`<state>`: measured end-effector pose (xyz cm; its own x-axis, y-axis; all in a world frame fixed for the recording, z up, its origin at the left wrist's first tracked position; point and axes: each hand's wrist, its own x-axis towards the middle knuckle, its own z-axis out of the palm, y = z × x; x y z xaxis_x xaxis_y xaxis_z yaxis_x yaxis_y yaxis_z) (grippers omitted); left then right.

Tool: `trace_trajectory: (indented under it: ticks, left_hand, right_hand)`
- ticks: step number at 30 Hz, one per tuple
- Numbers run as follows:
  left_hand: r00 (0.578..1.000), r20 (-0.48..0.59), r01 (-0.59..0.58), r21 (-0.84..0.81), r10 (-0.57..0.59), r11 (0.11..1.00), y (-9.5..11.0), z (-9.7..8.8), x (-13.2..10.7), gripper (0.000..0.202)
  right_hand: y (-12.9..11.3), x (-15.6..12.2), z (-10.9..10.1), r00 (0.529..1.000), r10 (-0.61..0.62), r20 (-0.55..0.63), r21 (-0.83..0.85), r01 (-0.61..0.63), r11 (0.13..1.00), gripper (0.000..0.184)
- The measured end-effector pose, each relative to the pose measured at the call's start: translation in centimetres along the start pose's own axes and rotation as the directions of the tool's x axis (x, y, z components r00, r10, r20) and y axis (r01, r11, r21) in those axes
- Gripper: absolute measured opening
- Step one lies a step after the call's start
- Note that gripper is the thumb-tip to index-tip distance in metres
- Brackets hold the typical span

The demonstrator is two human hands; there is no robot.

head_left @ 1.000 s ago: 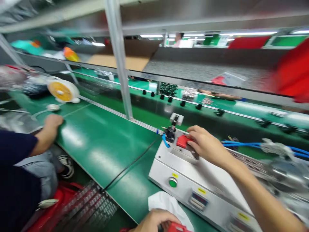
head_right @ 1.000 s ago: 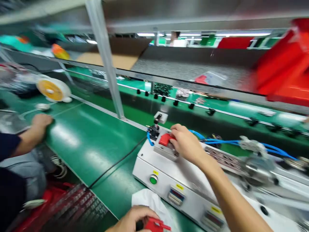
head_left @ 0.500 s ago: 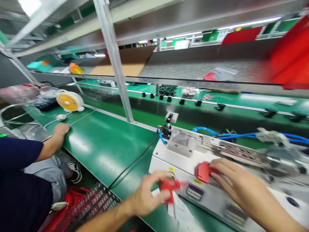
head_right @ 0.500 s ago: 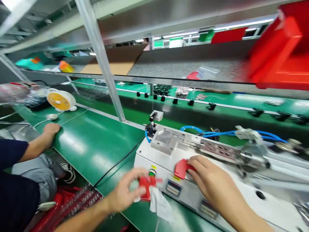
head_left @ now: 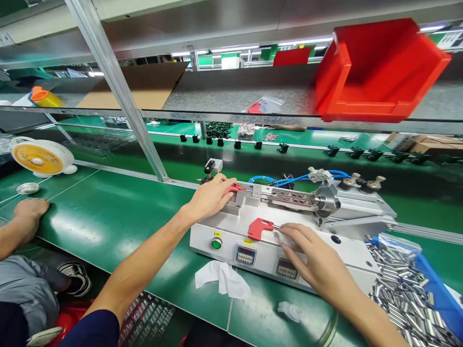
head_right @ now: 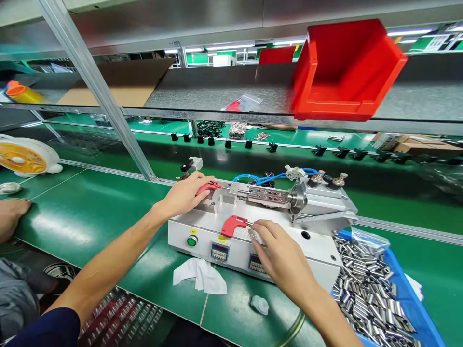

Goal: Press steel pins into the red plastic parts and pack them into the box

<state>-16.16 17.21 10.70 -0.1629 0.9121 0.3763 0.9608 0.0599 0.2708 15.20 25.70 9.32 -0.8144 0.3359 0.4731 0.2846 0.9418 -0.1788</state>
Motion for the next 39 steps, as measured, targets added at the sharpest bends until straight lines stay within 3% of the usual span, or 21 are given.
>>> trace_trajectory:
  ticks: [4,7,12,15,17,22,24,28,32,36,39]
  left_hand:
    - [0.998,-0.057,0.006,0.025,-0.004,1.000,0.2,0.0,-0.6,0.031]
    - [0.990,-0.104,-0.108,-0.095,0.098,0.990,0.2,-0.6,-2.0,0.028]
    - [0.925,-0.355,-0.195,-0.147,0.132,0.970,0.7,0.5,-8.5,0.024]
    - [0.945,-0.239,-0.253,-0.105,0.223,0.962,0.5,2.4,-12.2,0.023]
    - [0.947,-0.114,-0.307,-0.061,0.299,0.950,0.1,3.1,-13.2,0.025]
    - [0.920,0.132,-0.374,0.011,0.370,0.927,-0.6,2.2,-12.1,0.034]
    - [0.916,0.154,-0.383,0.053,0.371,0.922,-0.7,2.0,-11.7,0.034]
    - [0.929,-0.017,-0.367,0.070,0.369,0.928,-1.0,2.8,-12.4,0.020]
    - [0.950,-0.114,-0.302,-0.115,0.290,0.946,-0.5,2.4,-12.7,0.012]
    - [0.929,-0.215,-0.352,-0.271,0.301,0.896,2.3,1.4,-10.8,0.010]
    - [0.912,-0.230,-0.396,-0.279,0.339,0.875,4.6,2.1,-8.5,0.015]
  right_hand:
    - [-0.2,-1.0,-0.3,0.998,-0.012,-0.067,0.030,0.014,0.999,0.023]
    - [-0.4,-2.6,-0.5,0.988,0.005,-0.153,0.044,0.001,0.999,0.021]
    - [0.2,-7.5,-0.2,0.945,0.157,-0.286,-0.055,-0.180,0.982,0.021]
    - [0.7,-9.6,0.2,0.932,0.265,-0.246,-0.079,-0.292,0.953,0.017]
    - [1.2,-10.0,0.0,0.938,0.303,-0.169,-0.056,-0.316,0.947,0.018]
    - [2.9,-9.1,-1.7,0.973,0.215,0.080,0.021,-0.218,0.976,0.019]
    - [3.2,-9.0,-2.0,0.975,0.200,0.099,-0.001,-0.201,0.980,0.018]
    - [2.2,-9.5,-1.0,0.974,0.221,-0.052,-0.121,-0.225,0.967,0.015]
    - [0.1,-9.9,0.3,0.954,0.214,-0.210,-0.122,-0.243,0.962,0.013]
    - [-1.5,-10.5,1.3,0.939,0.231,-0.255,0.007,-0.237,0.971,0.012]
    - [-1.8,-11.1,2.3,0.945,0.245,-0.218,0.086,-0.231,0.969,0.011]
